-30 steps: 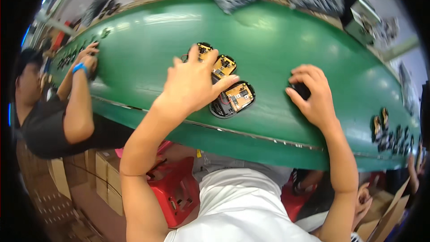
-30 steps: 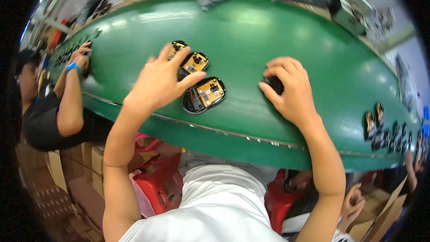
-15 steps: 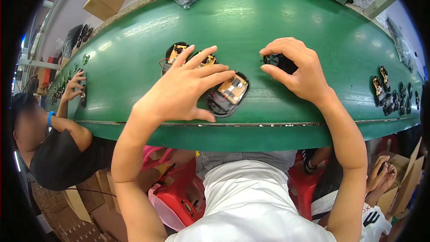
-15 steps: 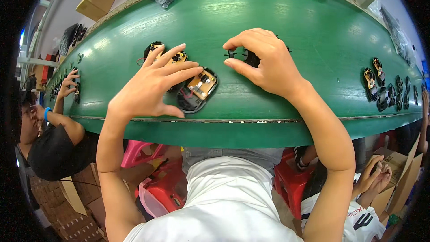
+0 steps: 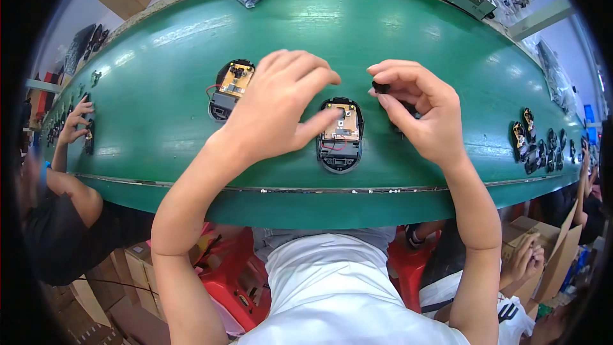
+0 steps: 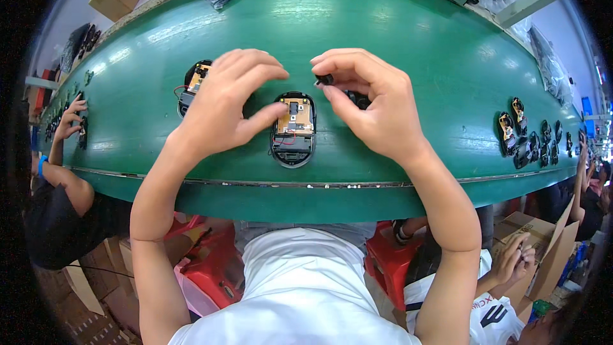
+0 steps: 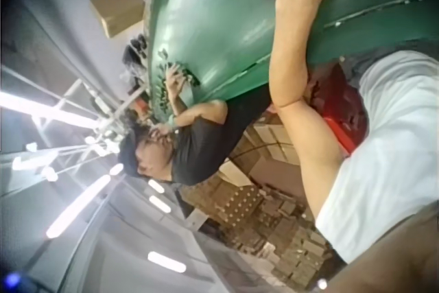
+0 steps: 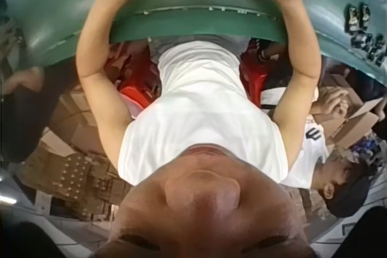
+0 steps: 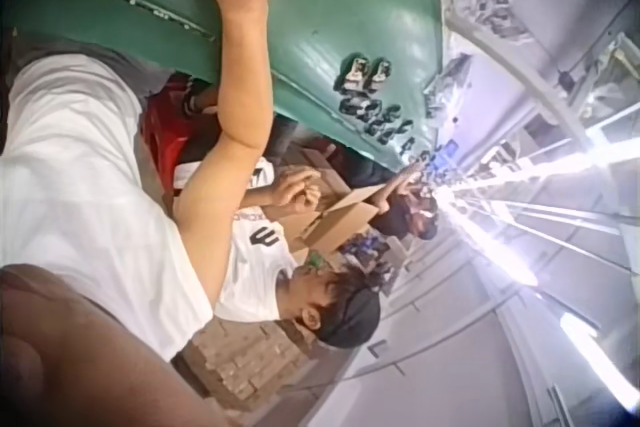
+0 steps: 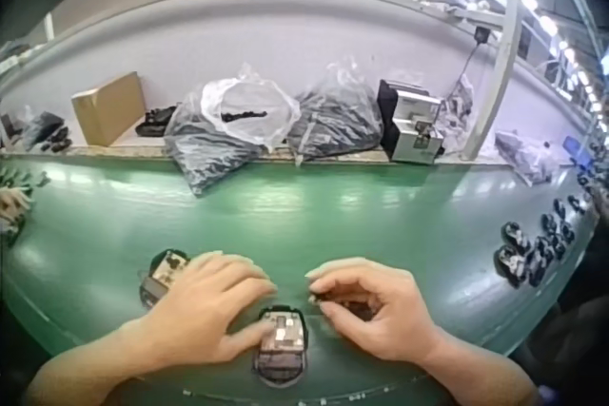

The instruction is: Assembling small plastic components into computer mouse housings on a production line

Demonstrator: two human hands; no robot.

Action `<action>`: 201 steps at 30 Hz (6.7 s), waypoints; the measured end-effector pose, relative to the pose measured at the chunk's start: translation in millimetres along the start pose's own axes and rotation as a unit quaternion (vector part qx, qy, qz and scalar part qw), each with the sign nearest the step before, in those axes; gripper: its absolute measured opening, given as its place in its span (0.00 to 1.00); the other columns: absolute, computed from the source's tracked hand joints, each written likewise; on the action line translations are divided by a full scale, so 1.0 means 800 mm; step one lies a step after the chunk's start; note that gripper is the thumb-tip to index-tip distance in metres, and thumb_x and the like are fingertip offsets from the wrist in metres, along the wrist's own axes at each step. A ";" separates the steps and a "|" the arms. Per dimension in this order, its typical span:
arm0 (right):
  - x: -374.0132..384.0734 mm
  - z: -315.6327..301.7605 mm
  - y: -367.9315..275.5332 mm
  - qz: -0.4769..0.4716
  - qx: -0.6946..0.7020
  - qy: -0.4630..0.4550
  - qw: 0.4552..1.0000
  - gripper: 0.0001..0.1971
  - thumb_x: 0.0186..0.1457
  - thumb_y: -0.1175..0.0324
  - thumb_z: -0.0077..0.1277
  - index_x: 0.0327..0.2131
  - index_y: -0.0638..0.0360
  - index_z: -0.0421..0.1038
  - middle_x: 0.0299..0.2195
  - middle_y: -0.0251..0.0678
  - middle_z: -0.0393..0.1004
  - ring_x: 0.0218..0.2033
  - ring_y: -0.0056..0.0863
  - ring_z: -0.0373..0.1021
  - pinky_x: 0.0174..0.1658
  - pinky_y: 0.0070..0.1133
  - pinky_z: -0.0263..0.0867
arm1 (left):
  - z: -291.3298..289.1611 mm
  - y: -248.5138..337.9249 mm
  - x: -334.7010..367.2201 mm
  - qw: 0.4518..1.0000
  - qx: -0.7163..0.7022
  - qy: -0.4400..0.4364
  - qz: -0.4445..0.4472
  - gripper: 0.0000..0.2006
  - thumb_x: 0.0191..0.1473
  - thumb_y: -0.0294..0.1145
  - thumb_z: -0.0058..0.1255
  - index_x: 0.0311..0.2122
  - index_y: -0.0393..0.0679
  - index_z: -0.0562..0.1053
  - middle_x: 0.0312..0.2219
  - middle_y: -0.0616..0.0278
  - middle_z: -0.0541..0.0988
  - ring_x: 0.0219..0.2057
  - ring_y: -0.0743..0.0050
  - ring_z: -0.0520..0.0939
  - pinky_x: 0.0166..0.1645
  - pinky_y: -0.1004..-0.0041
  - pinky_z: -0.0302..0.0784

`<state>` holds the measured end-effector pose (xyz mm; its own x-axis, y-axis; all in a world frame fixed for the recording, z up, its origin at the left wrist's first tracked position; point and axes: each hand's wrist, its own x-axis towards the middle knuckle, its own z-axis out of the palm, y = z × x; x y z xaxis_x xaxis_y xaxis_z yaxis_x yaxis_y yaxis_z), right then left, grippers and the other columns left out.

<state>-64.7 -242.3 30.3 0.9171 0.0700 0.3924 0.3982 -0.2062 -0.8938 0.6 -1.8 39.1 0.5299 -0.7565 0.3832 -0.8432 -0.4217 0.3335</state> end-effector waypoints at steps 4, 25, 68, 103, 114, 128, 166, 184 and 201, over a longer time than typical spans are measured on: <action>-0.005 -0.002 -0.002 0.040 0.001 -0.014 0.999 0.14 0.55 0.85 0.57 0.45 0.67 0.77 0.45 0.39 0.79 0.45 0.25 0.79 0.47 0.21 0.79 | 0.021 0.001 -0.011 0.999 -0.027 0.030 0.026 0.16 0.47 0.33 0.67 0.42 0.42 0.78 0.45 0.58 0.79 0.54 0.52 0.76 0.62 0.53 0.68; -0.025 0.018 -0.026 0.115 0.135 -0.043 0.983 0.13 0.58 0.78 0.61 0.47 0.69 0.76 0.44 0.41 0.79 0.41 0.20 0.76 0.47 0.19 0.75 | 0.036 0.032 -0.011 0.955 -0.176 0.223 0.086 0.20 0.43 0.18 0.69 0.44 0.37 0.78 0.36 0.54 0.83 0.36 0.59 0.85 0.40 0.69 0.80; -0.018 -0.003 0.003 -0.076 -0.313 -0.081 0.943 0.11 0.43 0.77 0.67 0.34 0.60 0.80 0.36 0.38 0.83 0.37 0.38 0.78 0.41 0.29 0.74 | 0.077 0.033 -0.003 0.990 -0.049 0.111 -0.066 0.09 0.43 0.28 0.68 0.31 0.44 0.79 0.35 0.65 0.78 0.37 0.62 0.79 0.43 0.63 0.71; 0.004 -0.035 -0.008 -0.073 -0.337 -0.105 0.933 0.10 0.49 0.71 0.64 0.36 0.61 0.81 0.33 0.41 0.82 0.35 0.34 0.79 0.39 0.26 0.73 | 0.059 0.043 -0.002 0.990 -0.010 0.137 0.000 0.13 0.50 0.24 0.62 0.44 0.43 0.81 0.38 0.57 0.80 0.41 0.56 0.80 0.48 0.62 0.73; -0.013 -0.073 -0.024 0.030 -0.486 -0.107 0.867 0.14 0.47 0.70 0.67 0.39 0.58 0.80 0.37 0.37 0.76 0.42 0.40 0.72 0.48 0.32 0.69 | -0.009 -0.023 -0.013 0.999 -0.015 -0.030 -0.028 0.14 0.54 0.24 0.57 0.47 0.36 0.79 0.47 0.52 0.80 0.50 0.50 0.79 0.57 0.61 0.73; -0.011 -0.069 -0.012 0.017 -0.520 -0.096 0.848 0.08 0.48 0.74 0.64 0.35 0.60 0.79 0.36 0.35 0.76 0.39 0.38 0.72 0.44 0.30 0.69 | 0.022 0.018 -0.020 0.991 0.078 0.079 -0.079 0.14 0.54 0.34 0.61 0.44 0.40 0.79 0.43 0.56 0.81 0.47 0.54 0.79 0.55 0.60 0.69; 0.006 0.017 -0.006 0.144 0.021 -0.120 0.982 0.11 0.56 0.75 0.61 0.43 0.67 0.79 0.35 0.36 0.81 0.34 0.14 0.75 0.40 0.14 0.74 | 0.032 -0.012 -0.024 0.998 0.018 0.050 0.019 0.07 0.53 0.29 0.60 0.38 0.42 0.80 0.42 0.62 0.80 0.49 0.57 0.79 0.58 0.59 0.70; 0.003 0.016 0.000 0.061 -0.126 -0.128 0.982 0.11 0.53 0.72 0.61 0.41 0.62 0.80 0.31 0.36 0.81 0.33 0.22 0.77 0.40 0.21 0.74 | 0.031 -0.015 -0.017 0.997 -0.070 -0.005 0.011 0.11 0.50 0.30 0.65 0.40 0.42 0.82 0.45 0.58 0.80 0.47 0.54 0.80 0.54 0.61 0.74; -0.003 0.007 -0.006 -0.092 -0.289 -0.187 0.934 0.12 0.47 0.76 0.65 0.38 0.60 0.79 0.32 0.36 0.80 0.28 0.28 0.77 0.32 0.20 0.70 | 0.027 -0.014 -0.017 0.996 -0.069 -0.033 0.035 0.10 0.51 0.25 0.63 0.40 0.41 0.79 0.42 0.59 0.80 0.45 0.56 0.80 0.50 0.63 0.77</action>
<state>-68.7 -235.8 32.7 0.8192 0.4700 0.3286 0.5728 -0.6423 -0.5092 0.8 2.6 11.3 0.4599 -0.8150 0.3526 -0.8543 -0.2979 0.4259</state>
